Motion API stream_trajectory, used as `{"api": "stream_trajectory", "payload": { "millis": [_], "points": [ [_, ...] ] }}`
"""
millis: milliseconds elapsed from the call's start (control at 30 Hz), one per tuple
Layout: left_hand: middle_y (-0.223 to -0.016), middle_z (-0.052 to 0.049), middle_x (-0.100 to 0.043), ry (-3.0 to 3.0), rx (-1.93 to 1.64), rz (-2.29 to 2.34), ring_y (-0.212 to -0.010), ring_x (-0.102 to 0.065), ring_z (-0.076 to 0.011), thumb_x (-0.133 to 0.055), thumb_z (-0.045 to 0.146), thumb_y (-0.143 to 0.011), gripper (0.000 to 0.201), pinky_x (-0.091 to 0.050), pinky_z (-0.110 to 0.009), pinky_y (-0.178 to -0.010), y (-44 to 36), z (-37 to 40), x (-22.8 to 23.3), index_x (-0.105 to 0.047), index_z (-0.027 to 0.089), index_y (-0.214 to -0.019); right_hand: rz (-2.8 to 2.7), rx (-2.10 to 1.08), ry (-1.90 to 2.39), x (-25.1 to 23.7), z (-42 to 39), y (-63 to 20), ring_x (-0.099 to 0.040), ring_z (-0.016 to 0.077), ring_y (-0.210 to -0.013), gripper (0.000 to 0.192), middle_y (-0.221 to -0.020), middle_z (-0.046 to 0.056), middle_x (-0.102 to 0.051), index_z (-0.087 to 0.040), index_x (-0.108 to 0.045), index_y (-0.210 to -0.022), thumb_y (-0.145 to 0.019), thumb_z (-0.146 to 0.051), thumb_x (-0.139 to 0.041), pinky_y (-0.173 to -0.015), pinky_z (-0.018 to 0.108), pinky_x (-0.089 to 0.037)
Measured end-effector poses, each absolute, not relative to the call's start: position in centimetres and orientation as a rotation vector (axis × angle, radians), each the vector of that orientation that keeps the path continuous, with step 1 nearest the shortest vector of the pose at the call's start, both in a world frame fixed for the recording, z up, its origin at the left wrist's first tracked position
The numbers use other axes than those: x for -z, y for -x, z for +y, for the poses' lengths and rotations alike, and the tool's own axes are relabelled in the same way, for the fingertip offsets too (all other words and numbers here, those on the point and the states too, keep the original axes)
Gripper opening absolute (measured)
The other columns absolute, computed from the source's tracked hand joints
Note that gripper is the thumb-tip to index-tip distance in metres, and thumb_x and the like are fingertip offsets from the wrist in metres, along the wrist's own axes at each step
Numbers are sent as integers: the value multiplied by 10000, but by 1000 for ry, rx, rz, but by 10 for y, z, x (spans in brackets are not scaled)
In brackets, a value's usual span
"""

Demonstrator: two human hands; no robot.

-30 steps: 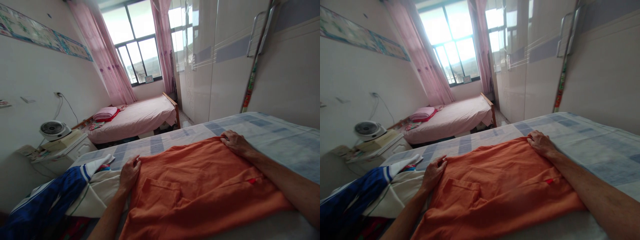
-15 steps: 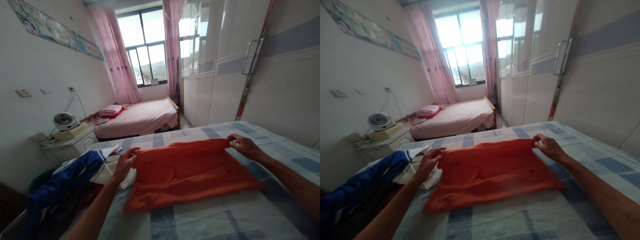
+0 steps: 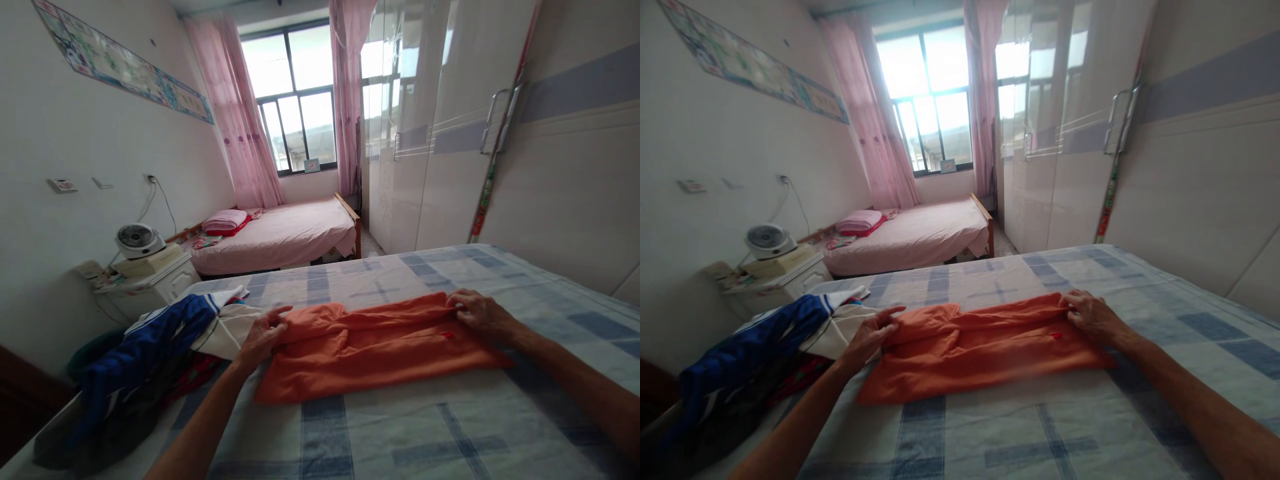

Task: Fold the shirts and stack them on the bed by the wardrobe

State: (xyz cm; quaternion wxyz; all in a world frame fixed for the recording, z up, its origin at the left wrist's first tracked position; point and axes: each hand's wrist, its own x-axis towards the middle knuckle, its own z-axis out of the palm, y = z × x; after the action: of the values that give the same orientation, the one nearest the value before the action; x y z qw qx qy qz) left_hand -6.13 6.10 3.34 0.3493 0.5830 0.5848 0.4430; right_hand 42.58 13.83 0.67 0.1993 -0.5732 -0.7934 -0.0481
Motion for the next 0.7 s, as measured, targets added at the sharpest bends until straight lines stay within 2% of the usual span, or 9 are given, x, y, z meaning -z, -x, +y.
{"api": "stream_trajectory", "payload": {
  "millis": [167,233,333,467,533,633,700],
  "points": [
    [-840,-45,-678,-1549,-1010,1463,-801,-589,-190,-555,248,-643,409,-456,-260,-685,69,44,-35,-693,154,-1016,-2242,-36,1530,1,140,-428,-602,203,-920,212,-977,49,-646,-213,-624,-820,-701,-212,-449,-814,329,-463],
    [-858,-51,-685,-1541,-990,1468,-826,-595,-204,-580,269,-644,413,-466,-270,-695,66,43,-33,-694,159,-1026,-2223,-51,1500,0,140,-426,-598,209,-924,199,-974,49,-643,-217,-615,-809,-696,-208,-452,-825,333,-458],
    [-846,-50,-683,-1469,-1066,1407,-766,-595,-180,-593,310,-657,478,-467,-260,-673,62,45,-33,-657,150,-1102,-2169,-41,1445,-7,139,-420,-586,220,-956,183,-966,51,-641,-221,-595,-795,-701,-210,-438,-852,345,-448],
    [-850,-45,-680,-1427,-1185,1369,-749,-586,-160,-563,254,-646,372,-466,-237,-674,69,39,-39,-706,157,-976,-2134,-48,1478,-7,136,-418,-584,222,-951,211,-999,68,-635,-208,-584,-834,-697,-200,-424,-855,354,-454],
    [-779,-38,-672,-1417,-1078,1380,-654,-567,-139,-575,273,-668,360,-452,-221,-594,70,33,-41,-705,155,-982,-2157,-43,1524,0,136,-419,-582,226,-963,235,-1021,74,-628,-201,-587,-865,-694,-191,-427,-866,362,-451],
    [-589,-2,-608,-1378,-936,1427,-467,-466,-93,-595,366,-712,448,-357,-195,-447,63,29,-36,-660,137,-1091,-2175,-31,1545,11,135,-421,-575,223,-999,263,-1052,75,-618,-199,-592,-911,-706,-191,-428,-886,360,-444],
    [-598,-7,-617,-1365,-1018,1435,-472,-468,-91,-609,381,-700,462,-340,-188,-438,54,31,-31,-663,129,-1083,-2173,-23,1536,13,134,-421,-577,222,-1000,250,-1053,75,-619,-200,-598,-899,-710,-202,-435,-886,357,-448]
  ]
}}
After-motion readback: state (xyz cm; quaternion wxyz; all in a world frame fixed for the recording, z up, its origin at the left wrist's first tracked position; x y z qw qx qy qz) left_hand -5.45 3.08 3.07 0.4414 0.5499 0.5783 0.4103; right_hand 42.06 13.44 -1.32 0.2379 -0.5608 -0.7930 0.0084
